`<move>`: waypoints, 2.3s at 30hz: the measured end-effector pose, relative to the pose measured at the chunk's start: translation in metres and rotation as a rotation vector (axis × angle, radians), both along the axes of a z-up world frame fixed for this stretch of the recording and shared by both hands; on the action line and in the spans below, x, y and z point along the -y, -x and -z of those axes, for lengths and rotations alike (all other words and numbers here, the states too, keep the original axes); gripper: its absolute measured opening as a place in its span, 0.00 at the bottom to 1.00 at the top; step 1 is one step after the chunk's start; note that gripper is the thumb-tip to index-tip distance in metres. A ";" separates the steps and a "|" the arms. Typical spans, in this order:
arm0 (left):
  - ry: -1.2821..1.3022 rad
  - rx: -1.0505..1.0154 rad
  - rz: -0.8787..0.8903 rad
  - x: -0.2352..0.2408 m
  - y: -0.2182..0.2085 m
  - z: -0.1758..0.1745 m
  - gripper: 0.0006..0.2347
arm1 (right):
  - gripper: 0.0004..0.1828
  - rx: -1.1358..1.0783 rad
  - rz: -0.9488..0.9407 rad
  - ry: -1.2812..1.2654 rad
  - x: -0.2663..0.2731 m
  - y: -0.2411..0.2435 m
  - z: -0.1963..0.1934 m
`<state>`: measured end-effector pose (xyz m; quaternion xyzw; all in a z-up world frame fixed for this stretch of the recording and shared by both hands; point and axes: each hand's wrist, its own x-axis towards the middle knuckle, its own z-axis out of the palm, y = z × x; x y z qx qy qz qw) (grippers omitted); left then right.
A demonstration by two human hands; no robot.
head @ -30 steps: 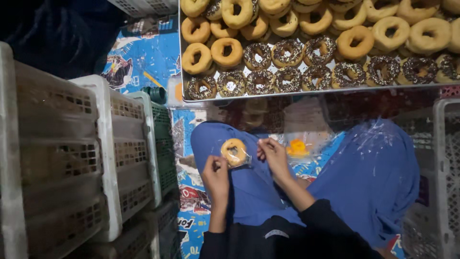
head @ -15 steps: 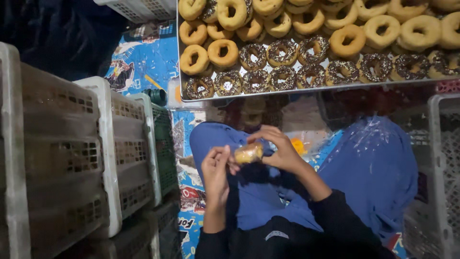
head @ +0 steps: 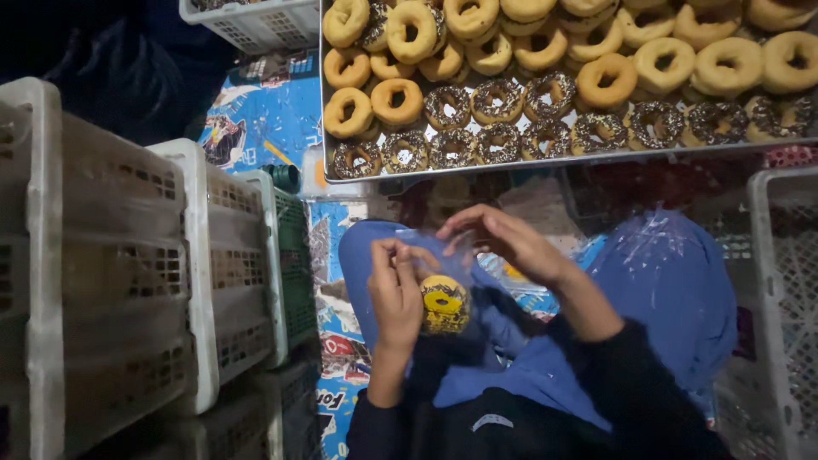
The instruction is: The person sits on the floor and repeatedly picks donuts from a metal tray, places them into small clear plastic bags, and sets the filled bags into a white plastic crate. The tray contains plain and chocolate-sprinkled donuts.
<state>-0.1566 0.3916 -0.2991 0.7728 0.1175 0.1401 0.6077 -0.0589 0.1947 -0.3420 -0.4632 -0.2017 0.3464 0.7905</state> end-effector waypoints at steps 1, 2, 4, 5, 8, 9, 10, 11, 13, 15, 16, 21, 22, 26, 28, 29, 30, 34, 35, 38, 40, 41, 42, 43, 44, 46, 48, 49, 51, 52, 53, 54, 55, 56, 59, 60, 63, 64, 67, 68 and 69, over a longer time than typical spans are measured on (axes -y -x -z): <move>-0.018 -0.017 0.020 0.000 0.000 -0.004 0.04 | 0.26 0.126 -0.114 0.043 0.002 -0.012 -0.015; -0.036 -0.034 0.040 0.000 0.000 -0.008 0.04 | 0.25 0.253 -0.228 0.086 0.004 -0.023 -0.031; -0.110 -0.021 0.097 0.001 0.001 -0.015 0.04 | 0.23 0.373 -0.455 0.189 0.002 -0.038 -0.062; -0.148 -0.017 0.125 0.001 0.002 -0.018 0.04 | 0.21 0.366 -0.568 0.250 0.000 -0.043 -0.075; -0.197 0.003 0.222 0.004 0.006 -0.029 0.04 | 0.16 0.520 -0.742 0.396 -0.004 -0.051 -0.104; -0.245 0.037 0.246 0.005 0.006 -0.033 0.04 | 0.14 0.603 -0.771 0.439 -0.004 -0.053 -0.110; -0.293 0.070 0.270 0.006 0.006 -0.036 0.04 | 0.13 0.597 -0.867 0.610 -0.003 -0.053 -0.115; -0.341 0.104 0.296 0.008 0.007 -0.039 0.04 | 0.13 0.585 -0.958 0.785 -0.004 -0.052 -0.117; -0.438 0.101 0.318 0.010 0.007 -0.044 0.04 | 0.14 0.607 -1.035 0.881 -0.009 -0.046 -0.119; -0.476 0.086 0.333 0.013 0.006 -0.047 0.05 | 0.14 0.682 -1.010 0.719 -0.015 -0.039 -0.118; -0.465 0.073 0.337 0.014 0.006 -0.048 0.04 | 0.13 0.716 -0.958 0.656 -0.016 -0.037 -0.118; -0.260 0.014 0.277 0.011 0.004 -0.045 0.04 | 0.11 0.741 -0.564 0.451 0.038 -0.056 -0.108; -0.264 0.009 0.246 0.008 0.004 -0.044 0.05 | 0.10 0.675 -0.477 0.376 0.061 -0.063 -0.101; -0.199 -0.035 0.187 -0.002 0.004 -0.040 0.06 | 0.15 0.480 -0.379 0.922 0.122 -0.066 -0.032; -0.217 -0.056 0.157 -0.001 0.001 -0.035 0.06 | 0.19 0.645 -0.326 1.474 0.124 -0.046 0.006; -0.232 -0.069 0.148 -0.002 0.000 -0.034 0.07 | 0.20 0.660 -0.365 1.569 0.115 -0.027 0.024; -0.224 -0.102 0.140 -0.001 -0.001 -0.032 0.07 | 0.22 0.673 -0.405 1.664 0.101 -0.007 0.037; -0.196 -0.166 0.112 0.001 -0.004 -0.019 0.08 | 0.34 0.396 -0.119 0.619 0.039 0.032 0.040; -0.193 -0.162 0.103 -0.001 -0.007 -0.015 0.08 | 0.27 0.545 -0.021 0.234 0.025 0.031 0.035; -0.301 -0.107 0.022 -0.012 -0.020 0.000 0.08 | 0.13 0.347 0.168 -0.022 -0.021 0.016 0.036; -0.275 -0.162 -0.064 -0.024 -0.028 0.010 0.08 | 0.12 0.119 0.338 0.016 -0.049 0.012 0.054; -0.258 -0.188 -0.107 -0.027 -0.029 0.016 0.08 | 0.11 0.006 0.422 0.039 -0.059 0.012 0.067; -0.279 -0.121 -0.139 -0.031 -0.027 0.022 0.08 | 0.11 0.047 0.524 0.094 -0.069 0.015 0.082; -0.298 -0.052 -0.170 -0.033 -0.022 0.028 0.08 | 0.11 0.089 0.625 0.151 -0.078 0.022 0.096; -0.317 0.016 -0.201 -0.035 -0.016 0.034 0.09 | 0.11 0.131 0.726 0.208 -0.083 0.031 0.110; -0.530 0.064 -0.262 -0.035 0.008 0.046 0.08 | 0.09 0.295 0.833 0.343 -0.090 0.062 0.133; -0.503 -0.099 -0.250 -0.035 0.028 0.063 0.09 | 0.11 0.160 0.759 0.347 -0.092 0.089 0.151; -0.468 -0.192 -0.246 -0.035 0.041 0.074 0.09 | 0.12 0.146 0.747 0.460 -0.091 0.108 0.159; -0.399 -0.373 -0.235 -0.038 0.056 0.098 0.10 | 0.11 -0.080 0.689 0.531 -0.091 0.127 0.172; -0.356 -0.385 -0.229 -0.042 0.055 0.109 0.09 | 0.11 -0.288 0.642 0.483 -0.091 0.133 0.176; -0.313 -0.403 -0.227 -0.045 0.054 0.120 0.08 | 0.12 -0.499 0.587 0.433 -0.090 0.134 0.179; -0.269 -0.421 -0.225 -0.045 0.054 0.127 0.07 | 0.16 -0.507 0.584 0.367 -0.091 0.134 0.181; -0.207 -0.377 -0.186 -0.046 0.042 0.137 0.06 | 0.22 -0.504 0.584 0.296 -0.092 0.117 0.186; -0.145 -0.334 -0.148 -0.042 0.028 0.146 0.05 | 0.29 -0.501 0.584 0.225 -0.091 0.101 0.190; 0.101 -0.137 -0.090 -0.028 -0.041 0.181 0.06 | 0.24 0.040 0.806 0.894 -0.088 0.028 0.213; 0.111 -0.135 -0.072 -0.026 -0.067 0.195 0.06 | 0.28 -0.084 0.772 1.098 -0.087 0.003 0.224; -0.019 -0.223 -0.018 -0.023 -0.133 0.242 0.08 | 0.19 0.314 0.973 1.001 -0.083 -0.054 0.252; -0.098 -0.257 0.006 -0.024 -0.143 0.257 0.09 | 0.21 0.439 0.946 1.166 -0.082 -0.066 0.258; -0.355 -0.368 0.091 -0.036 -0.143 0.294 0.13 | 0.19 0.372 0.979 1.147 -0.082 -0.065 0.260; -0.425 -0.400 0.118 -0.042 -0.141 0.304 0.14 | 0.16 0.276 1.009 1.051 -0.084 -0.059 0.260; -0.505 -0.446 0.147 -0.046 -0.134 0.312 0.15 | 0.17 0.165 0.990 0.952 -0.084 -0.049 0.258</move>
